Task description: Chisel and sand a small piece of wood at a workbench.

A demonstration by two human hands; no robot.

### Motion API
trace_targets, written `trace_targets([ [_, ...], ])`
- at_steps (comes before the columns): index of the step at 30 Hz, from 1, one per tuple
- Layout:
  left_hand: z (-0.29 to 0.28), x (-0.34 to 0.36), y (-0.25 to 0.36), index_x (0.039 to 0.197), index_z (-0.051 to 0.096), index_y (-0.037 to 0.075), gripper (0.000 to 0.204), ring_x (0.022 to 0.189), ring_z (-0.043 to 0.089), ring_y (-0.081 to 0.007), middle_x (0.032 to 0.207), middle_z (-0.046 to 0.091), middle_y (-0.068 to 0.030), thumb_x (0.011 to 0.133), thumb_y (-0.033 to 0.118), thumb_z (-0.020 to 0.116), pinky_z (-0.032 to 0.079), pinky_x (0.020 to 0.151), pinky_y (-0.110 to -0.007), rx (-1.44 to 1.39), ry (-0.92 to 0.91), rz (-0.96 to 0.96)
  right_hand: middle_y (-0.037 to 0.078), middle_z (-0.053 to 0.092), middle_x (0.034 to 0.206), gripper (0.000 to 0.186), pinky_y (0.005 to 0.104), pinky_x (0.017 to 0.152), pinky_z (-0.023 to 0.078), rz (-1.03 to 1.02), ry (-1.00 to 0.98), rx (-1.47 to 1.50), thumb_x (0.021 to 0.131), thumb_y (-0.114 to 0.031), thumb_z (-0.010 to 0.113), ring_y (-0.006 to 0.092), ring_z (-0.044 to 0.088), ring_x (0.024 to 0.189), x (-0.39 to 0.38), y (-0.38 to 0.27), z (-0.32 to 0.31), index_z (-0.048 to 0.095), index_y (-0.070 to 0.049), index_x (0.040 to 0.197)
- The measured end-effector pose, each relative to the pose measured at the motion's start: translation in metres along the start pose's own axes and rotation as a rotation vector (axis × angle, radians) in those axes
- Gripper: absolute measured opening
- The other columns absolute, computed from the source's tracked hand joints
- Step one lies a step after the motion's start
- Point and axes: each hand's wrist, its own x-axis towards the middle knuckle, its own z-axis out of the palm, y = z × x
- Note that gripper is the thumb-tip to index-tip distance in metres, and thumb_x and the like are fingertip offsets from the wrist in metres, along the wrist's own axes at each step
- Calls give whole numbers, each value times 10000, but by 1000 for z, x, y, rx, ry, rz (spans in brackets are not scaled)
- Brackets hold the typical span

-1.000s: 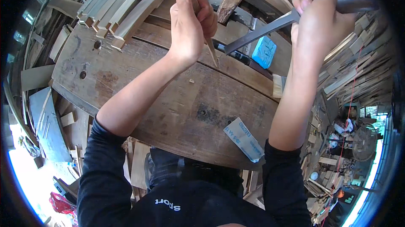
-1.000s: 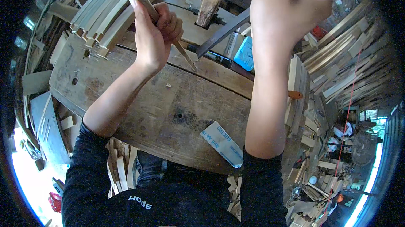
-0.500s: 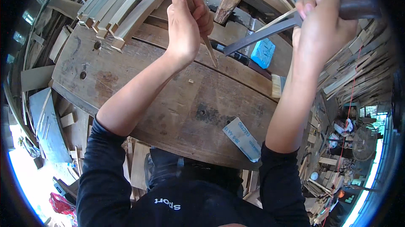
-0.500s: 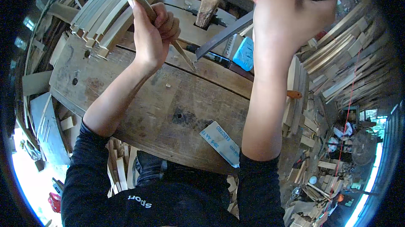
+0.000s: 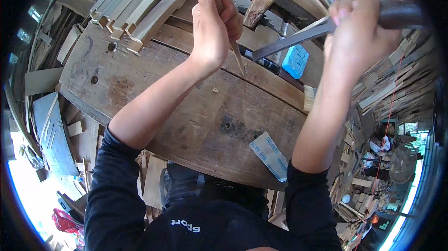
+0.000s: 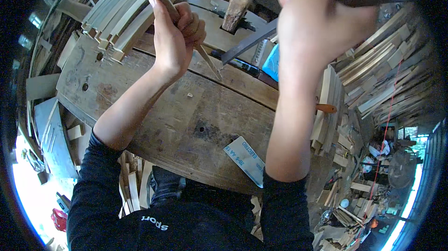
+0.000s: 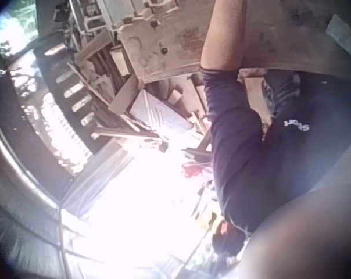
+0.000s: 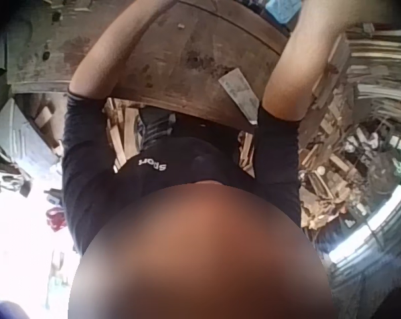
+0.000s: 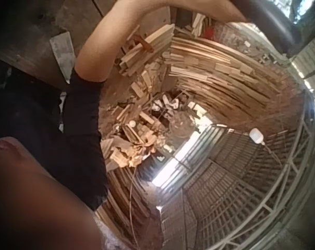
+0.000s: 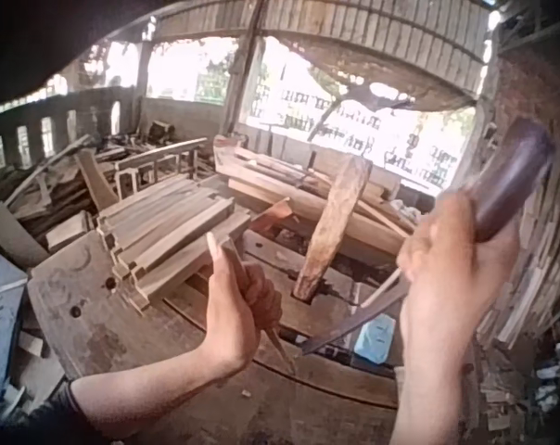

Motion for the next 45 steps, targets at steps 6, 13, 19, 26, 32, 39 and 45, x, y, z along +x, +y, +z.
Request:
trace_targets([
  [6,-4,-1,-1,636,267,126,651,480,180,-128,548,200,16,944,700,251,150,465,-306,-10,43,-32,40,463,587,155,255,403,348,130,47,-63,831,51,525,89,428,423,-32,27,8,422,-8,928],
  [13,1,-2,3,635,269,125,658,473,190,-124,543,207,17,942,706,231,157,462,-298,-14,15,-21,48,500,530,116,245,398,418,26,5,-26,835,3,566,116,510,413,-4,2,1,458,9,875],
  [19,-1,0,0,629,269,126,654,459,194,-123,526,205,15,956,687,187,160,445,-299,2,14,-10,45,461,552,136,252,400,352,114,42,-113,846,31,516,96,431,421,-36,19,14,421,-7,936],
  [26,-1,-2,-1,639,269,124,651,443,204,-125,525,210,10,955,686,180,164,430,-297,49,4,16,38,450,555,125,264,408,338,98,-53,-38,843,40,518,93,399,422,-37,20,16,431,-27,903],
  [32,-3,1,-1,638,268,118,662,443,203,-127,525,210,9,950,695,177,160,426,-299,9,-1,3,20,428,557,140,261,405,334,125,-135,38,852,48,530,90,399,428,-35,20,19,431,-41,894],
  [39,0,1,-2,628,255,117,676,447,191,-126,521,206,7,940,711,175,164,441,-299,-6,12,-9,1,416,557,146,251,398,314,172,-170,105,872,27,541,74,377,415,-31,24,13,434,-56,927],
  [45,-2,0,-1,631,256,117,672,458,203,-127,525,217,5,943,706,169,172,448,-301,32,-35,15,3,421,560,137,243,400,306,159,-266,156,880,27,529,67,365,411,-32,21,18,441,-63,933],
])
